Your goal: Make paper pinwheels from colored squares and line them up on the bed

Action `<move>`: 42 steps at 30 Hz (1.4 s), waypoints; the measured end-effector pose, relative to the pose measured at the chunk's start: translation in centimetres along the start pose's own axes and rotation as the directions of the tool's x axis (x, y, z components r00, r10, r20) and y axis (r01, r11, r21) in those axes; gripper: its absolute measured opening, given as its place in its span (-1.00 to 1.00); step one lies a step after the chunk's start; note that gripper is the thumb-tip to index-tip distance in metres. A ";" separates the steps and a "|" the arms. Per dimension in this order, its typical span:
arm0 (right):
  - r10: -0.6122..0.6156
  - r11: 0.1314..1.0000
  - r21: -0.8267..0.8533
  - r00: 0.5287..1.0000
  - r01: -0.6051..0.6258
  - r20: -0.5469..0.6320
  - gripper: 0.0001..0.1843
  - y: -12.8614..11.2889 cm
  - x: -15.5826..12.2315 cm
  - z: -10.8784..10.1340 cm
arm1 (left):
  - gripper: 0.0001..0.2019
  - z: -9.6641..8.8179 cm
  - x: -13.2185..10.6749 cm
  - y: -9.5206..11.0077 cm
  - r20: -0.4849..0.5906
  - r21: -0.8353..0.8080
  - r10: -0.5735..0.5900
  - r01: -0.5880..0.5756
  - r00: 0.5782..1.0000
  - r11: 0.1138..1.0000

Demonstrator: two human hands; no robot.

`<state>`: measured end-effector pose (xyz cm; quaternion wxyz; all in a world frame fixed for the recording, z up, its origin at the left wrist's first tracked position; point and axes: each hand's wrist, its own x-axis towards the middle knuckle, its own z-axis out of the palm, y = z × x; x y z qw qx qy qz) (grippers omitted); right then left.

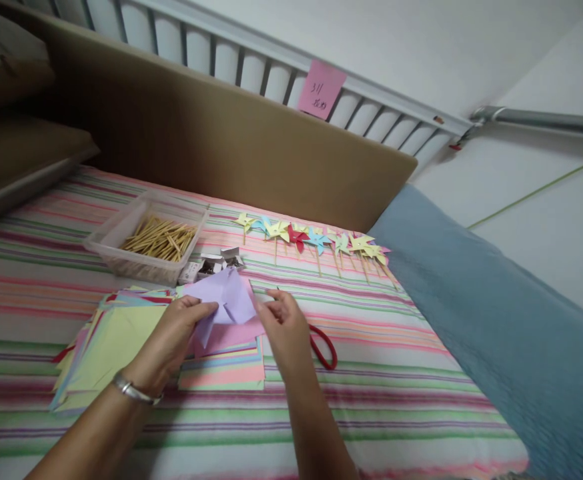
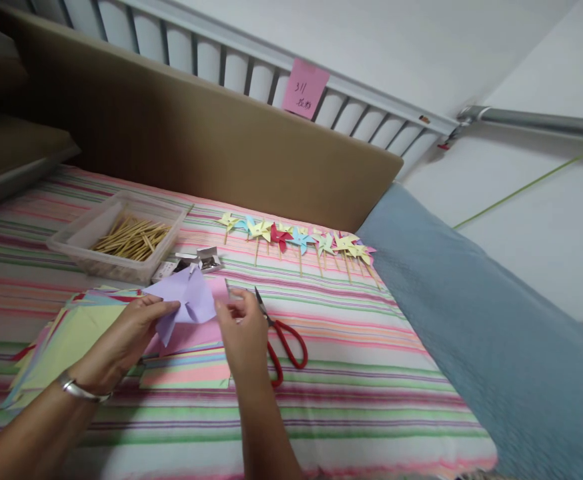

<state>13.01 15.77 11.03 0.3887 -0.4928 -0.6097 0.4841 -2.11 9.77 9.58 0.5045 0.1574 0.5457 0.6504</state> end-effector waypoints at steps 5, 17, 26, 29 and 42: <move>0.144 0.946 0.251 0.958 -0.207 0.248 -0.47 0.5 0.8 -1.0 | -0.81 0.2 -0.4 0.1 0.054 0.210 -0.101 0.088 0.993 0.974; 0.147 0.923 0.293 0.932 -0.249 0.330 -0.52 1.4 0.1 0.8 | -0.86 0.9 -0.1 -1.4 0.135 0.335 -0.117 0.065 0.984 0.940; 0.135 0.810 0.549 0.977 -0.206 0.168 -0.57 1.9 0.3 1.9 | -0.78 1.8 -1.2 -1.8 0.264 -0.051 -0.125 0.143 0.956 0.988; 0.108 0.810 0.562 0.985 -0.167 0.137 -0.60 1.9 0.2 2.4 | -0.78 1.7 -1.1 -2.2 0.238 -0.092 -0.119 0.144 0.964 0.985; 0.045 0.918 0.385 0.990 -0.092 0.131 -0.64 2.4 -0.3 2.3 | -0.75 -0.1 0.4 -1.2 0.130 -0.106 -0.071 0.085 0.989 0.991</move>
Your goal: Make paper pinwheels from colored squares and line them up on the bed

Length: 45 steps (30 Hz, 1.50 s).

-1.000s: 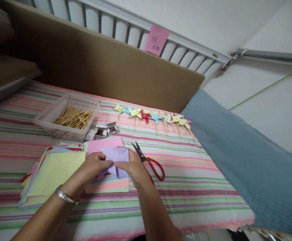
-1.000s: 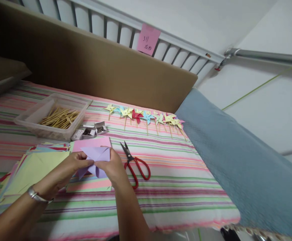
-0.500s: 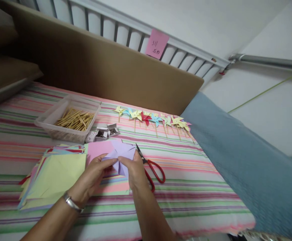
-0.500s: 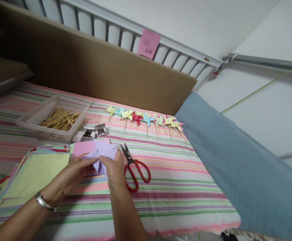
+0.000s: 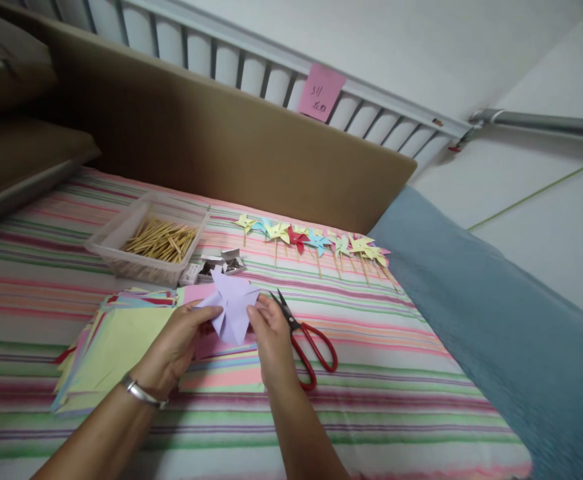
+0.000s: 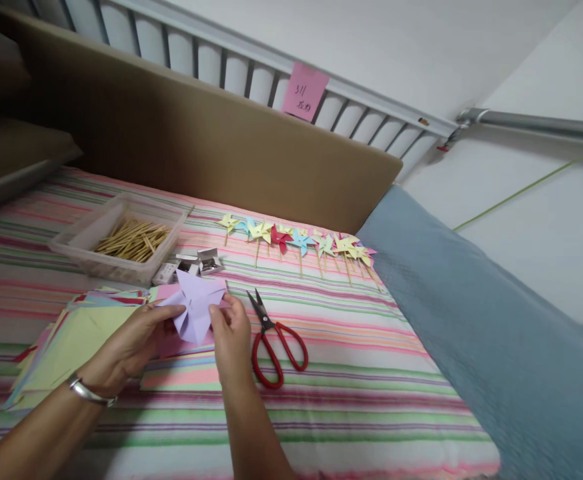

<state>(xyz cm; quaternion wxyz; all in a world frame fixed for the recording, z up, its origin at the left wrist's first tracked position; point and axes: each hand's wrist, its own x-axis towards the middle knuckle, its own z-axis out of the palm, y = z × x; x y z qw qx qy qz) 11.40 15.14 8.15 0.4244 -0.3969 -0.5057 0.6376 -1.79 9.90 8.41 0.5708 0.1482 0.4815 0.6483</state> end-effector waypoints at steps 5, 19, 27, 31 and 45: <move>-0.236 0.937 -0.246 0.968 0.249 0.083 -0.74 0.0 -0.1 -0.6 | -0.82 -1.1 0.1 1.6 -0.067 -0.093 -0.013 0.007 0.998 0.996; -0.092 0.940 -0.300 0.969 0.160 0.231 -0.87 -1.4 -0.3 -0.1 | -0.86 -0.1 -0.5 1.2 0.046 0.062 0.002 -0.005 0.999 0.998; 0.058 0.960 -0.278 0.988 -0.016 0.143 -0.76 -0.7 -0.1 -0.3 | -0.85 0.2 -0.5 0.5 0.038 0.175 0.024 -0.031 0.999 0.984; 0.053 0.961 -0.277 0.990 -0.015 0.129 -0.75 -0.8 -0.1 -0.3 | -0.82 0.2 -0.5 0.4 0.038 0.204 0.034 -0.041 0.999 0.978; 0.049 0.948 -0.316 0.996 -0.021 0.079 -0.74 -0.5 0.1 -0.2 | -0.84 0.4 -0.7 0.2 0.035 0.230 0.036 -0.043 0.999 0.972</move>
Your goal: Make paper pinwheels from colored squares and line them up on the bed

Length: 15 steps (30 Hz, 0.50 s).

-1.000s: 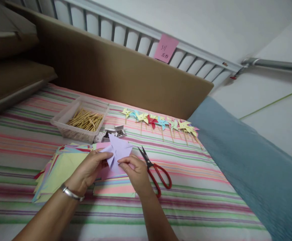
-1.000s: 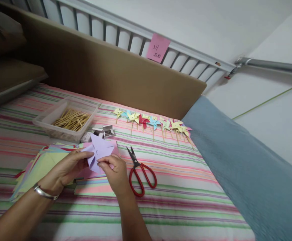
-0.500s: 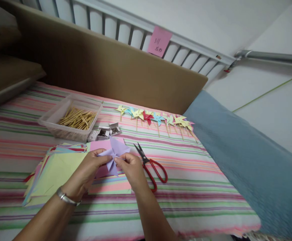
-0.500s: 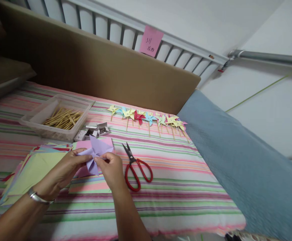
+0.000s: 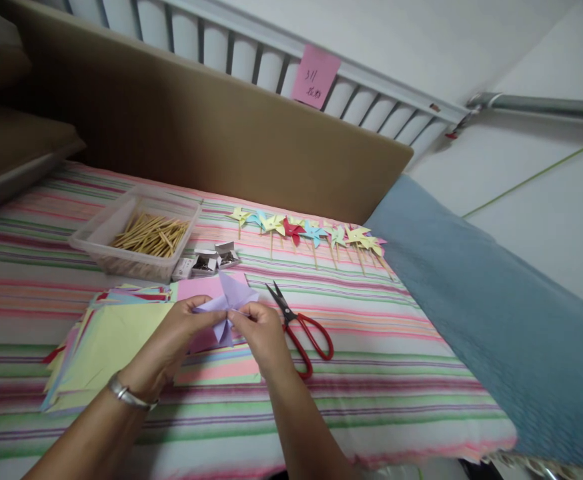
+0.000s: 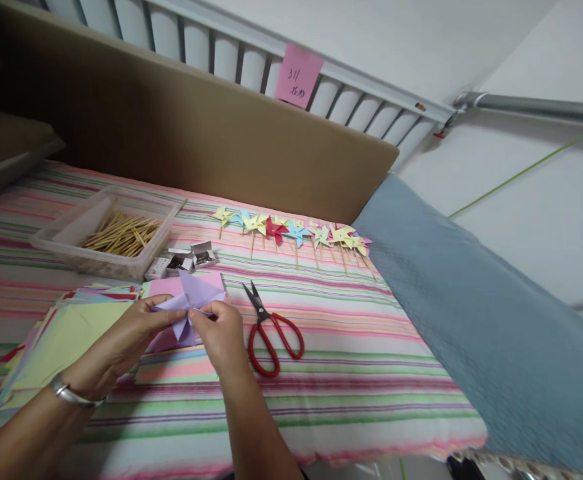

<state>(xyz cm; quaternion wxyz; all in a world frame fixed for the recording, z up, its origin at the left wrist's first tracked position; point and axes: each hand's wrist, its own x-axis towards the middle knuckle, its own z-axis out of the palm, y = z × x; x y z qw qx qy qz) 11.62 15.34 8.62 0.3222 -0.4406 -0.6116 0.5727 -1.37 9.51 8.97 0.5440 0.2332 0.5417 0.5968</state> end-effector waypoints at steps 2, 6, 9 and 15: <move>0.003 1.000 -0.016 1.000 -0.003 -0.009 -0.75 0.0 -0.1 0.2 | -0.83 0.0 0.0 -0.1 -0.009 0.003 -0.003 0.003 1.000 1.000; 0.030 0.999 -0.033 1.000 -0.030 0.001 -0.76 -0.2 -0.3 0.5 | -0.83 -0.1 0.1 0.0 -0.024 0.000 -0.004 0.004 1.000 1.000; -0.005 0.998 -0.069 0.998 0.010 0.065 -0.83 -0.8 -0.5 -0.6 | -0.89 -0.4 0.3 0.3 -0.024 0.028 0.031 -0.031 0.999 0.999; 0.006 0.994 -0.108 0.991 -0.021 -0.132 -0.48 -2.3 0.0 -3.9 | -0.86 -0.6 0.2 0.7 0.017 0.098 0.008 -0.010 1.000 0.995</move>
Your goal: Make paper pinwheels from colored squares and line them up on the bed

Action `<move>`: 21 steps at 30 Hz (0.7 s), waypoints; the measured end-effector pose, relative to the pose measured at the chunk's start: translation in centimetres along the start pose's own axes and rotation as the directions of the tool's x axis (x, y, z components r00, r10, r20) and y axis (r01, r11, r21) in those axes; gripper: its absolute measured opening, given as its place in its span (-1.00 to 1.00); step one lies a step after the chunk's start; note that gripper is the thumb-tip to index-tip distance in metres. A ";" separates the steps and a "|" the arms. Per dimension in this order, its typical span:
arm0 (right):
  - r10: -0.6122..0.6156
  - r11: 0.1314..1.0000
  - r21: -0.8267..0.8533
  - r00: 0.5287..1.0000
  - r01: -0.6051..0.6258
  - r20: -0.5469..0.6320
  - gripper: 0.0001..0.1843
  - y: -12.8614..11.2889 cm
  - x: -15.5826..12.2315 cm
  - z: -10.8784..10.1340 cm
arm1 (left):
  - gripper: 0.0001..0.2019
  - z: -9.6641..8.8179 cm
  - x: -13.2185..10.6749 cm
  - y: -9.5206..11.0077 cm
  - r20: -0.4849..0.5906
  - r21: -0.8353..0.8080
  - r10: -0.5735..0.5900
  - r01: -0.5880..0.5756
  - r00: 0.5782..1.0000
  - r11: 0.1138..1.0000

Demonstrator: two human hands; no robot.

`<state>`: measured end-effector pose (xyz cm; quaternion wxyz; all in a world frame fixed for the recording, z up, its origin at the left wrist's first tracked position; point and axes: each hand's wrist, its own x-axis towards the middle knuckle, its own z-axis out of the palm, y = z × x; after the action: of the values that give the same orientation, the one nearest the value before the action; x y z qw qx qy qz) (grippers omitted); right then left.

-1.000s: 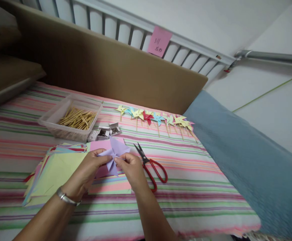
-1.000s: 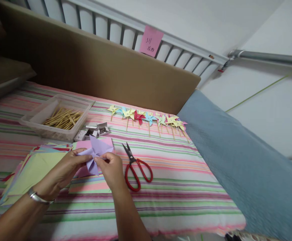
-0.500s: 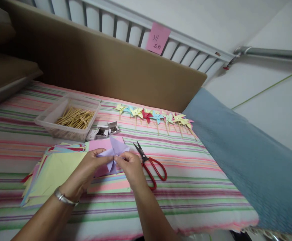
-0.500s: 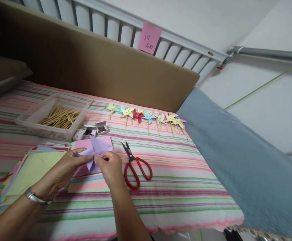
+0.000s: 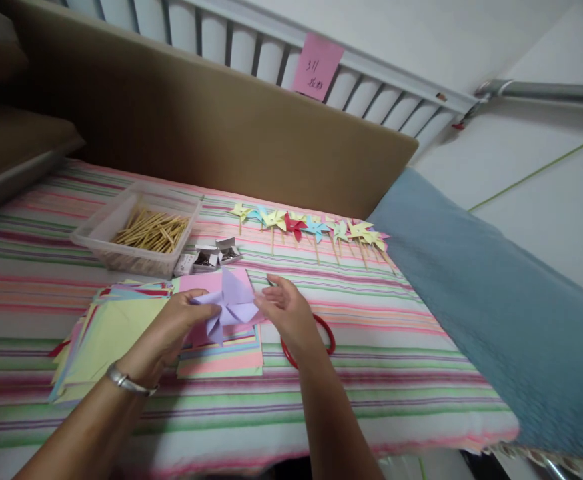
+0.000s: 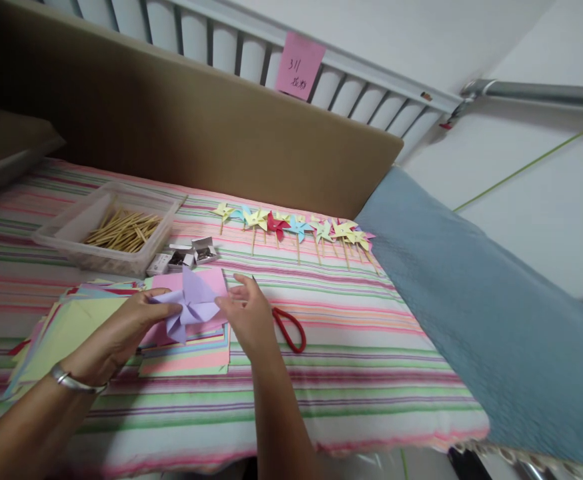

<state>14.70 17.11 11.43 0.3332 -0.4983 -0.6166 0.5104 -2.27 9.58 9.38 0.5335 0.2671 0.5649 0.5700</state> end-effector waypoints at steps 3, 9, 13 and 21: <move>0.042 0.997 0.063 0.983 -0.054 0.181 -0.25 -0.1 0.2 -0.1 | -0.88 0.6 -0.4 0.0 0.078 0.092 -0.076 0.069 0.994 0.993; 0.075 0.992 0.056 0.893 -0.111 0.443 -0.16 0.2 -0.1 0.4 | -0.87 1.7 -0.8 0.0 0.121 0.204 -0.195 0.168 0.973 0.964; 0.077 0.997 -0.055 0.906 -0.059 0.416 -0.21 -0.1 -0.4 0.4 | -0.90 1.7 -0.8 -0.3 0.142 0.233 -0.202 0.165 0.969 0.958; 0.052 0.989 0.113 0.936 -0.097 0.347 -0.23 0.4 0.1 0.6 | -0.55 1.7 -0.8 0.2 -0.032 0.019 -0.056 0.057 0.998 0.998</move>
<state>14.19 17.02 10.83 0.2325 -0.4023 -0.6117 0.6402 -0.60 9.53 10.18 0.5379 0.2474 0.5860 0.5533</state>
